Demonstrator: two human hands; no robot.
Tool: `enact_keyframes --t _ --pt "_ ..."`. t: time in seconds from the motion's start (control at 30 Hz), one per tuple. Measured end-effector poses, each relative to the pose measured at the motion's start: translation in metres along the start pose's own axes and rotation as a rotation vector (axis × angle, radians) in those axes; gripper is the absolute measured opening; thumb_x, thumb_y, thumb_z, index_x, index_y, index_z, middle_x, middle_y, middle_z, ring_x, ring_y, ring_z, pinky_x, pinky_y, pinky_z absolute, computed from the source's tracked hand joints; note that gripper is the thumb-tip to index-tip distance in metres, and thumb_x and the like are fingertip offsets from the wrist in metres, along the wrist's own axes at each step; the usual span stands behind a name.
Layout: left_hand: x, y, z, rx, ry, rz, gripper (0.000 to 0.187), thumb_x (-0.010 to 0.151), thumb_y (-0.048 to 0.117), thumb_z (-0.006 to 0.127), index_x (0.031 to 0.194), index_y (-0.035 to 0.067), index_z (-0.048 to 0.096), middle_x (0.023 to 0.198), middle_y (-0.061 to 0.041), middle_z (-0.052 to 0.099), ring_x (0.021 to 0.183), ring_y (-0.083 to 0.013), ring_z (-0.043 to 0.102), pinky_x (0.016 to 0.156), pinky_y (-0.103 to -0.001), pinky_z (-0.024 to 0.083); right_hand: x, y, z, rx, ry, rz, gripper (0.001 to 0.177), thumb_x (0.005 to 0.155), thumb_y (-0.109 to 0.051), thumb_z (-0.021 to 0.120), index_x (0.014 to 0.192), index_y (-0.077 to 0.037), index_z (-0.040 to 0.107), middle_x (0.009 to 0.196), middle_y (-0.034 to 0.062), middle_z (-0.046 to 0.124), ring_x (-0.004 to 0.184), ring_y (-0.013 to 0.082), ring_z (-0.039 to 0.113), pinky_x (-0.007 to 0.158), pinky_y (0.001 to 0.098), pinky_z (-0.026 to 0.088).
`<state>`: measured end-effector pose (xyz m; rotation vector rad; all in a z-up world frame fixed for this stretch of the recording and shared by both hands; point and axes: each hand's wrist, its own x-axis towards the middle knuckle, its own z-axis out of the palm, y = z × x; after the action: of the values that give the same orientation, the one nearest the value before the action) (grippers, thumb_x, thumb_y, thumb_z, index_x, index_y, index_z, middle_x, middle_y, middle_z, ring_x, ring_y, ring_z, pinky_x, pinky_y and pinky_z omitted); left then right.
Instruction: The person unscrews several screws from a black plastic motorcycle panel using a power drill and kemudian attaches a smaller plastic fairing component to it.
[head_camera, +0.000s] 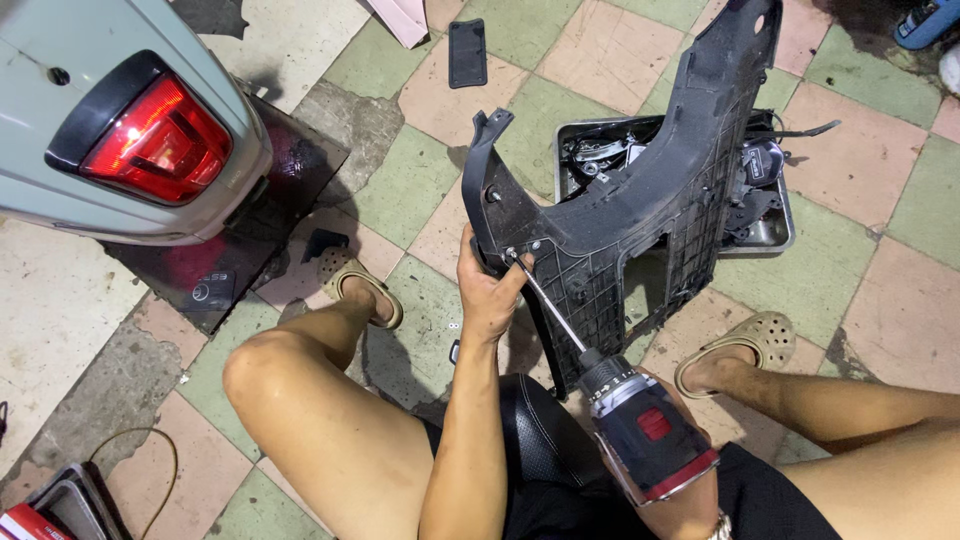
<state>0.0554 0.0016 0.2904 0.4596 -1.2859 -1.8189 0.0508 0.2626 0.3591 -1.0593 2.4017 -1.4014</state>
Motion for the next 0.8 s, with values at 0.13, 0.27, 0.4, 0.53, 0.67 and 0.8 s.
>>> enact_keyframes --t 0.13,0.27,0.4,0.53,0.67,0.8 --pt "0.002 -0.002 -0.003 0.000 -0.014 0.018 0.065 0.083 -0.004 0.080 0.140 0.001 0.049 0.118 -0.006 0.068 0.105 -0.0153 0.068 0.096 -0.031 0.056 0.015 -0.005 -0.019 -0.045 -0.071 -0.006 0.074 0.065 -0.022 0.086 0.134 -0.015 0.060 0.100 0.0064 0.079 0.087 0.0217 0.076 0.078 0.0350 0.058" --pt "0.002 -0.008 -0.009 -0.002 -0.026 0.038 0.070 0.082 -0.004 0.081 0.144 0.002 0.048 0.122 -0.005 0.067 0.109 -0.0152 0.066 0.100 -0.031 0.053 0.043 -0.008 -0.053 -0.295 -0.237 -0.077 0.074 0.064 -0.024 0.087 0.134 -0.021 0.064 0.100 0.0042 0.080 0.085 0.0221 0.075 0.077 0.0360 0.057" --pt "0.001 -0.010 -0.012 -0.085 -0.058 0.032 0.071 0.081 -0.004 0.082 0.143 0.001 0.049 0.126 -0.006 0.066 0.115 -0.0172 0.065 0.105 -0.034 0.052 0.055 -0.011 -0.070 -0.414 -0.302 -0.047 0.078 0.060 -0.033 0.091 0.134 -0.026 0.068 0.101 -0.0005 0.081 0.083 0.0200 0.075 0.080 0.0338 0.056" --pt "0.001 -0.009 -0.008 -0.093 -0.047 0.017 0.072 0.080 -0.004 0.081 0.144 0.002 0.048 0.126 -0.006 0.065 0.115 -0.0175 0.065 0.105 -0.034 0.052 0.033 -0.011 -0.039 0.189 -0.146 0.148 0.062 0.074 -0.023 0.080 0.133 -0.015 0.062 0.108 0.0044 0.080 0.091 0.0219 0.079 0.082 0.0320 0.061" --pt "-0.002 -0.010 -0.010 -0.114 -0.071 0.070 0.069 0.083 -0.006 0.078 0.145 0.002 0.049 0.126 -0.005 0.063 0.114 -0.0158 0.063 0.105 -0.033 0.051 0.014 0.005 -0.027 -0.120 -0.151 0.047 0.061 0.073 -0.022 0.082 0.130 -0.016 0.061 0.106 0.0067 0.078 0.099 0.0211 0.076 0.087 0.0327 0.056" --pt "0.001 -0.007 -0.012 -0.086 -0.045 0.029 0.068 0.082 -0.007 0.077 0.143 0.002 0.049 0.123 -0.005 0.065 0.111 -0.0161 0.064 0.102 -0.033 0.052 0.014 0.021 -0.024 -0.280 -0.047 -0.246 0.058 0.073 -0.019 0.081 0.128 -0.015 0.062 0.104 0.0072 0.077 0.097 0.0209 0.075 0.085 0.0330 0.056"
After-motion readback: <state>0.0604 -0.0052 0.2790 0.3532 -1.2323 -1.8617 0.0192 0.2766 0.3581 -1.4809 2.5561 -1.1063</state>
